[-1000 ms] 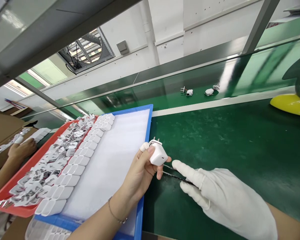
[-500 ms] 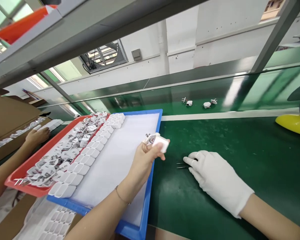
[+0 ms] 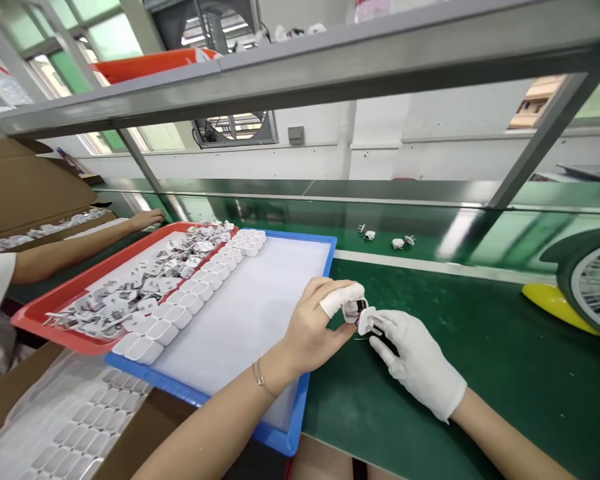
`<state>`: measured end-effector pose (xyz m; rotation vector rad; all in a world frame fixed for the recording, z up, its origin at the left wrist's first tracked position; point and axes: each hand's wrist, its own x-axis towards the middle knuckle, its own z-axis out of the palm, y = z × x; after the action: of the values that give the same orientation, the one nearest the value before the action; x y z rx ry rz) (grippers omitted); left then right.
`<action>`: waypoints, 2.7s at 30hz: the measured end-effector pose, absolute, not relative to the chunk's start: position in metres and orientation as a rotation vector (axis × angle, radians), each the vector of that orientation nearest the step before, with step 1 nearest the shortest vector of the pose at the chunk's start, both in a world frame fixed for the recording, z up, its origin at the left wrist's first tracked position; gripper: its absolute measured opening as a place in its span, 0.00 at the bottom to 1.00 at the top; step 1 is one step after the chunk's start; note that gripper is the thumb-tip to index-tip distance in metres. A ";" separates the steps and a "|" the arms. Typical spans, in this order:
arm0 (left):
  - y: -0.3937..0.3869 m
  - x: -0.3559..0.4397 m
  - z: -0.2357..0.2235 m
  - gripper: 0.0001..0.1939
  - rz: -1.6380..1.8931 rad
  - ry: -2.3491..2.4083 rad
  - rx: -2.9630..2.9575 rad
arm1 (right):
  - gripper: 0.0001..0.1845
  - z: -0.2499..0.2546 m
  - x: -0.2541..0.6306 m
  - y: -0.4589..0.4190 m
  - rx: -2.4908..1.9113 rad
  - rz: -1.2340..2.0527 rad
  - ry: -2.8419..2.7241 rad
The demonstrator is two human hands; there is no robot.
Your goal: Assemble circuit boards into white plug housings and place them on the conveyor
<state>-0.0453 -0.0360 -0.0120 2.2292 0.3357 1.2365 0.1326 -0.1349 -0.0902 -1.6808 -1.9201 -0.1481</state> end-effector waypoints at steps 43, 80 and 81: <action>-0.155 -0.142 0.006 0.22 0.403 -0.013 1.935 | 0.14 0.032 0.056 -0.249 -0.940 0.245 -1.996; -0.139 -0.129 -0.006 0.19 0.223 -0.018 1.825 | 0.11 0.034 0.062 -0.249 -1.315 0.130 -2.372; -0.139 -0.129 -0.006 0.19 0.213 -0.015 1.825 | 0.09 0.036 0.063 -0.250 -1.316 0.097 -2.377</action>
<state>-0.1288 -0.1388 -0.0056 1.8253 -0.0150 0.2127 0.0628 -0.2496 0.0363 -1.3158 -2.3771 0.0974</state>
